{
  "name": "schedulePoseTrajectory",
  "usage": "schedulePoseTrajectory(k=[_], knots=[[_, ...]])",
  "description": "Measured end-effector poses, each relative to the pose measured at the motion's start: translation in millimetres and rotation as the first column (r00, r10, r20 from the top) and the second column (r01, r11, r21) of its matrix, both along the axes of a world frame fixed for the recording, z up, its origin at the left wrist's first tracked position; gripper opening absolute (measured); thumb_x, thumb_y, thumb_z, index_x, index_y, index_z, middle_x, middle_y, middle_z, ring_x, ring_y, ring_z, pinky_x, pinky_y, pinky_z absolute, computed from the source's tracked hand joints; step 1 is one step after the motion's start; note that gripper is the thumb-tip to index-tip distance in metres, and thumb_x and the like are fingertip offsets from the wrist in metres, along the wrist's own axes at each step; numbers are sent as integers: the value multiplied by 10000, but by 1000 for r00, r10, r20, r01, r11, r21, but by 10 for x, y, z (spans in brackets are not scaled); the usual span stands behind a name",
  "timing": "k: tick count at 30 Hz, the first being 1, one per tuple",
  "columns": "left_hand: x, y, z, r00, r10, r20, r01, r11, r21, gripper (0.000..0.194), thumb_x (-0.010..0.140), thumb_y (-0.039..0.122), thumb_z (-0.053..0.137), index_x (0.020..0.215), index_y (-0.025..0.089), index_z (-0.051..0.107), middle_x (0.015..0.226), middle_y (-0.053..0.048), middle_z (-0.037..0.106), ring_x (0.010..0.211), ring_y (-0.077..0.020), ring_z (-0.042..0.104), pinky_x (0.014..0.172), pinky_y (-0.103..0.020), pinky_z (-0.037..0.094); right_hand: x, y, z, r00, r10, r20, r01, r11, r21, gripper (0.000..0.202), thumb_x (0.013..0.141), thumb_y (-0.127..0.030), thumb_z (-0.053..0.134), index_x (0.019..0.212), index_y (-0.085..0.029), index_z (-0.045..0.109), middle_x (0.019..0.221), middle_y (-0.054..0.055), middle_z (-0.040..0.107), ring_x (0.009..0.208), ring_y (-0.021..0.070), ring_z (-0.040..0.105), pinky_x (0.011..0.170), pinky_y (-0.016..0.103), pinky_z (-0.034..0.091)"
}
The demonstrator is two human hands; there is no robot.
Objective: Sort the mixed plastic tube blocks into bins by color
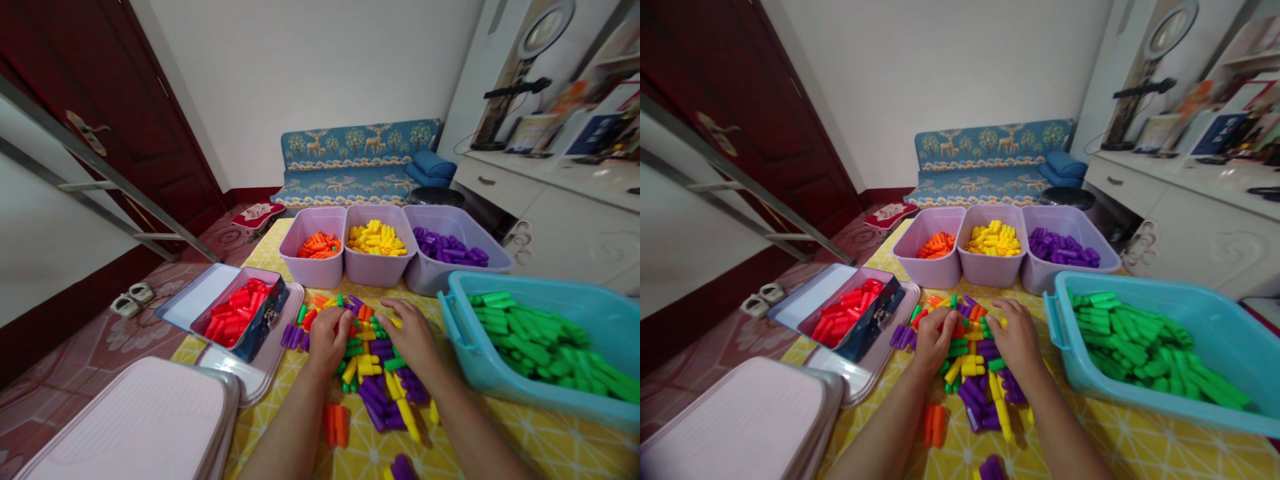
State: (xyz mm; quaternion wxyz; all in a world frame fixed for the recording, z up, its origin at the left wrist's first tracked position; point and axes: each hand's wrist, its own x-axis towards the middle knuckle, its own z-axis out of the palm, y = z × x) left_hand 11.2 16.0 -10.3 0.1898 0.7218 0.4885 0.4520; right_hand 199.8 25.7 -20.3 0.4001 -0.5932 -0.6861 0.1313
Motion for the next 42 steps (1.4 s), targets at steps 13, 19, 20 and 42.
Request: schedulePoseTrajectory(k=[13, 19, 20, 42], knots=[[-289, -118, 396, 719, 162, -676, -401, 891, -214, 536, 810, 618, 521, 1109, 194, 659, 1051, -147, 644, 948, -302, 620, 798, -384, 455, 184, -28, 76, 993, 86, 77, -54, 935, -350, 350, 720, -386, 684, 1010, -189, 688, 937, 90, 698, 813, 238, 650, 691, 324, 482], [-178, -95, 191, 907, 9, -421, -119, 965, -235, 637, 695, 588, 694, 1229, 252, 609, 1280, -131, 533, 1155, -303, 543, 975, -399, 434, 32, -115, 88, 869, 262, -420, -419, 841, -342, 606, 713, -301, 726, 1280, -247, 521, 1208, 60, 642, 1025, 229, 634, 890, 364, 498], [-167, -75, 152, 933, -22, -359, -69, 969, -238, 649, 687, 567, 713, 1243, 253, 601, 1267, -125, 543, 1164, -300, 537, 990, -404, 429, 0, -123, 101, 840, 272, -470, -452, 829, -329, 628, 717, -308, 731, 1298, -248, 501, 1256, 61, 616, 1077, 233, 614, 935, 377, 481], [-84, 15, -7, 688, -83, 721, 498, 776, -386, 484, 657, 296, 817, 1101, 172, 670, 1140, -92, 675, 1043, -231, 631, 945, -338, 470, -197, -132, 229, 774, 246, -583, -397, 906, -146, 191, 773, -364, 693, 784, -187, 620, 786, 7, 630, 773, 164, 591, 750, 293, 469]])
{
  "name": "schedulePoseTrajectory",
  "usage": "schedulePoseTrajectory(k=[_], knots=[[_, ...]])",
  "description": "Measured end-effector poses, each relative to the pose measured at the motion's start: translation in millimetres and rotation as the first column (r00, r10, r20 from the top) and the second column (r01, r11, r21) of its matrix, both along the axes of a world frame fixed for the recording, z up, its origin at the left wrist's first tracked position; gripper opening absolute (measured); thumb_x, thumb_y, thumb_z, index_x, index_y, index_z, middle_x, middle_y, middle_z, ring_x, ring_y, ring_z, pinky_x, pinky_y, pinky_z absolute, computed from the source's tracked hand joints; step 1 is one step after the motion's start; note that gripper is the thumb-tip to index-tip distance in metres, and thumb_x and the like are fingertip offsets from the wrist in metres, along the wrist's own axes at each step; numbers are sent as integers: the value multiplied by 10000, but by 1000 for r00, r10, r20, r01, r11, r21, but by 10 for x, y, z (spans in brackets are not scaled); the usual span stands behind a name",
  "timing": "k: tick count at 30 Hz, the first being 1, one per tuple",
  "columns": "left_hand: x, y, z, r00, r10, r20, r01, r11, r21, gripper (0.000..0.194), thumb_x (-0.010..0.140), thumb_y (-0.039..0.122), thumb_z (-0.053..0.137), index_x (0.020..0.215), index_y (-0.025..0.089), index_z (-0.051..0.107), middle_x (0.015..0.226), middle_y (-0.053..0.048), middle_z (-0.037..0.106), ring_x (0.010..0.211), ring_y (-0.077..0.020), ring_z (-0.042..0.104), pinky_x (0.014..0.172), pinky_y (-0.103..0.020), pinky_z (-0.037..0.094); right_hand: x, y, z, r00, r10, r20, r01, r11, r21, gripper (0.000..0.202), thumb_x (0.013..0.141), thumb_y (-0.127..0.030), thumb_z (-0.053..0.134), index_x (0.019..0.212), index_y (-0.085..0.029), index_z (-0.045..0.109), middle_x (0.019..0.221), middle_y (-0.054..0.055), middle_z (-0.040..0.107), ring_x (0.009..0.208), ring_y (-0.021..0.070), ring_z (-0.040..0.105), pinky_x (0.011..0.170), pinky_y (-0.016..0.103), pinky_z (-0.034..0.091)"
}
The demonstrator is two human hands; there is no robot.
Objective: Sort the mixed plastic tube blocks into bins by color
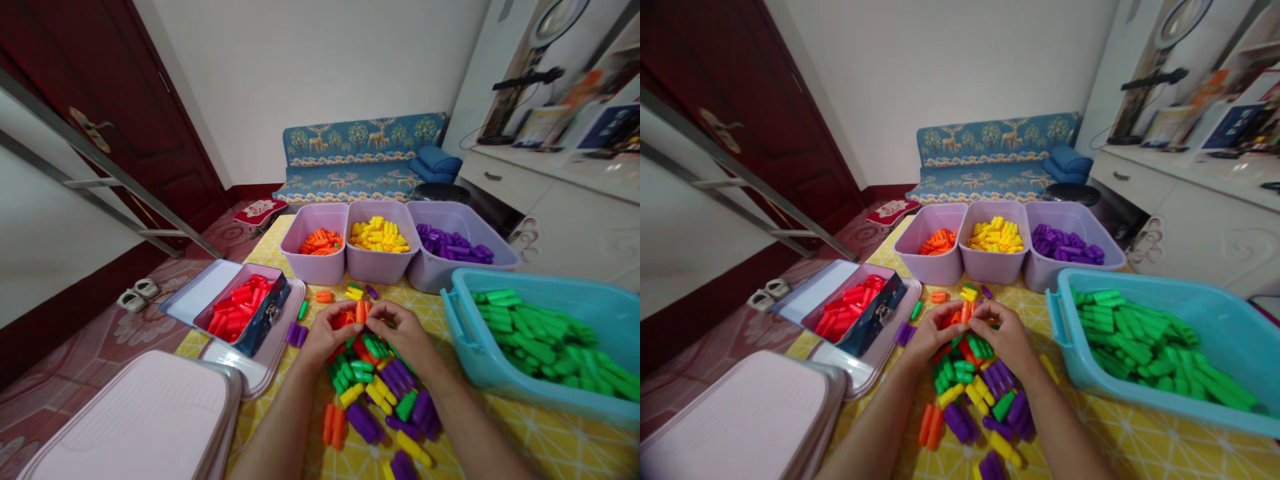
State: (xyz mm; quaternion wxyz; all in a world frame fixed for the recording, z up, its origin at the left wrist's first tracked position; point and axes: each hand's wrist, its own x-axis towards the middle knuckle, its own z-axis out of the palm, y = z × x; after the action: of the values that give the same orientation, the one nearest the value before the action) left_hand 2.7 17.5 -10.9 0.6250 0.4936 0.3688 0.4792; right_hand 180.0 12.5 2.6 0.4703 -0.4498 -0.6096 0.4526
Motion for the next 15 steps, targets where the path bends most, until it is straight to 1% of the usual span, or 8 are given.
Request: schedulePoseTrajectory(k=[3, 6, 8, 10, 12, 15], knots=[[25, -11, 5, 999, 10, -42, -9, 1000, 12, 428, 679, 352, 798, 1051, 167, 698, 1078, -90, 697, 986, -225, 646, 917, -336, 484, -54, -10, 9, 995, -85, 57, 81, 995, 61, 172, 761, -303, 683, 722, -192, 556, 718, -14, 578, 708, 149, 563, 696, 282, 457], [47, -10, 3, 990, 65, -126, -52, 993, 105, 397, 692, 381, 784, 1014, 158, 716, 1025, -90, 705, 961, -222, 644, 909, -331, 483, -90, -25, 14, 990, -131, 50, 127, 989, 76, 165, 737, -263, 688, 780, -200, 541, 742, -18, 583, 684, 143, 563, 653, 273, 458], [55, -5, 1, 984, 97, -153, -70, 982, 174, 364, 707, 390, 771, 982, 155, 724, 1010, -92, 701, 959, -222, 639, 904, -331, 482, -103, -33, 13, 988, -150, 46, 146, 986, 79, 188, 724, -243, 695, 838, -200, 552, 784, -11, 608, 683, 141, 573, 653, 275, 467], [56, 0, 8, 982, 110, -155, -73, 971, 227, 313, 739, 397, 740, 936, 154, 733, 1007, -97, 696, 971, -225, 632, 909, -336, 478, -110, -35, 7, 989, -141, 46, 136, 987, 90, 198, 723, -233, 695, 876, -197, 574, 814, 0, 631, 700, 146, 587, 672, 283, 479], [53, 1, 25, 980, 122, -158, -76, 960, 269, 280, 773, 397, 705, 910, 155, 737, 1007, -101, 692, 985, -226, 627, 921, -344, 471, -110, -32, -7, 994, -102, 30, 99, 991, 89, 192, 736, -237, 689, 902, -196, 601, 832, 12, 651, 730, 157, 604, 699, 294, 491], [42, 4, 56, 967, 181, -178, -118, 941, 316, 257, 788, 383, 688, 901, 158, 741, 1000, -95, 693, 991, -225, 624, 938, -348, 460, -102, -18, -35, 997, -54, -54, 56, 998, 34, 202, 756, -273, 684, 932, -198, 622, 860, 28, 674, 769, 171, 628, 724, 303, 505]])
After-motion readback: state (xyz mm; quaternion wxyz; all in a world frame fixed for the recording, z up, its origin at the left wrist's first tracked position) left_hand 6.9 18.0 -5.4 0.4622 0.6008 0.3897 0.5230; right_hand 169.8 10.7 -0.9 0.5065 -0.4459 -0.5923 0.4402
